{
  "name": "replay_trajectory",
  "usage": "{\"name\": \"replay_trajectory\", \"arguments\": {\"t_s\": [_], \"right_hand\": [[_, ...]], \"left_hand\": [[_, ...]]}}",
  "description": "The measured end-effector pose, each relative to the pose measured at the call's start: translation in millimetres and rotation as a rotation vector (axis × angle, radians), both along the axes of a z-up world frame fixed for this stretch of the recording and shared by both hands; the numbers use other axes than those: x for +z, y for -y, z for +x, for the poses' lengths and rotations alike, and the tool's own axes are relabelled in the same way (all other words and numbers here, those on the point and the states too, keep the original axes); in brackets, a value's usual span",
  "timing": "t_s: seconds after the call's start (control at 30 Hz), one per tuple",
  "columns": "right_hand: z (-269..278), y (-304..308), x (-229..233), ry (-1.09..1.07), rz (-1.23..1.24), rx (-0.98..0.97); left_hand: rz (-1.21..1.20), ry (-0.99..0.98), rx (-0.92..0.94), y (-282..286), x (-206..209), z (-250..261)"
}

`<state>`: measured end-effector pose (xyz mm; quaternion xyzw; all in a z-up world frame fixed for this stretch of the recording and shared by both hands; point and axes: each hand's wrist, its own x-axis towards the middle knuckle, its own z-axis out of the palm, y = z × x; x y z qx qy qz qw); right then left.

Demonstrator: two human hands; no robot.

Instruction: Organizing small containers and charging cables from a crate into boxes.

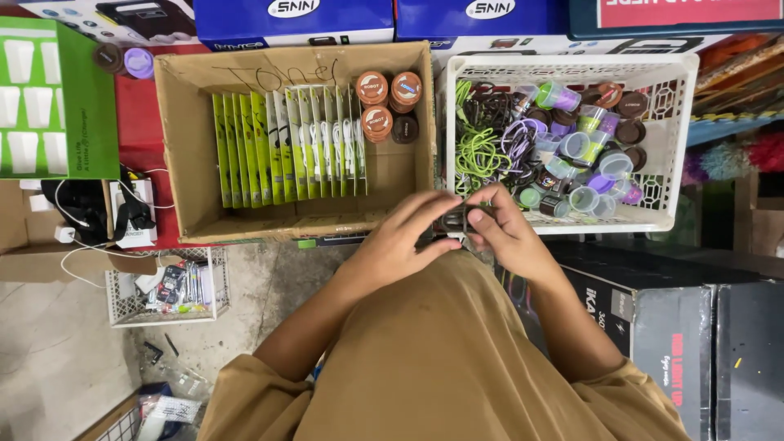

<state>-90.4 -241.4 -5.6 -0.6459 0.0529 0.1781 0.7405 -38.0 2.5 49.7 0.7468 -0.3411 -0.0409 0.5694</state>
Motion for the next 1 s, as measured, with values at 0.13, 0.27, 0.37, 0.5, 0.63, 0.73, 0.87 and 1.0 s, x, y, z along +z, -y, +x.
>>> {"name": "replay_trajectory", "arguments": {"t_s": [0.13,0.27,0.37,0.5,0.63,0.73,0.87,1.0], "right_hand": [[-3.1,5.1,14.2,0.008,0.059,0.031],[-4.6,6.8,36.5,0.222,-0.081,0.103],[-6.4,13.3,32.6,0.216,-0.012,0.064],[-9.1,18.7,32.8,0.273,-0.072,-0.016],[-12.8,25.4,19.6,0.255,-0.083,-0.072],[-12.9,25.7,26.5,0.302,-0.125,-0.056],[-17.1,39.3,19.1,0.256,-0.203,-0.111],[-17.2,51.4,23.2,0.221,-0.232,-0.064]], "left_hand": [[0.012,-0.032,-0.04,1.1,-14.8,-2.3],[-0.048,-0.064,-0.051,0.5,-14.9,-1.4],[-0.061,-0.036,-0.04,2.9,-11.5,3.6],[-0.011,0.017,0.02,7.1,-5.0,5.1],[-0.003,-0.051,0.035,11.8,-5.8,1.0],[-0.011,-0.068,0.024,14.7,-5.7,0.8],[0.026,-0.132,0.011,19.4,0.1,0.6],[-0.013,-0.103,-0.042,23.7,1.3,6.4]]}}
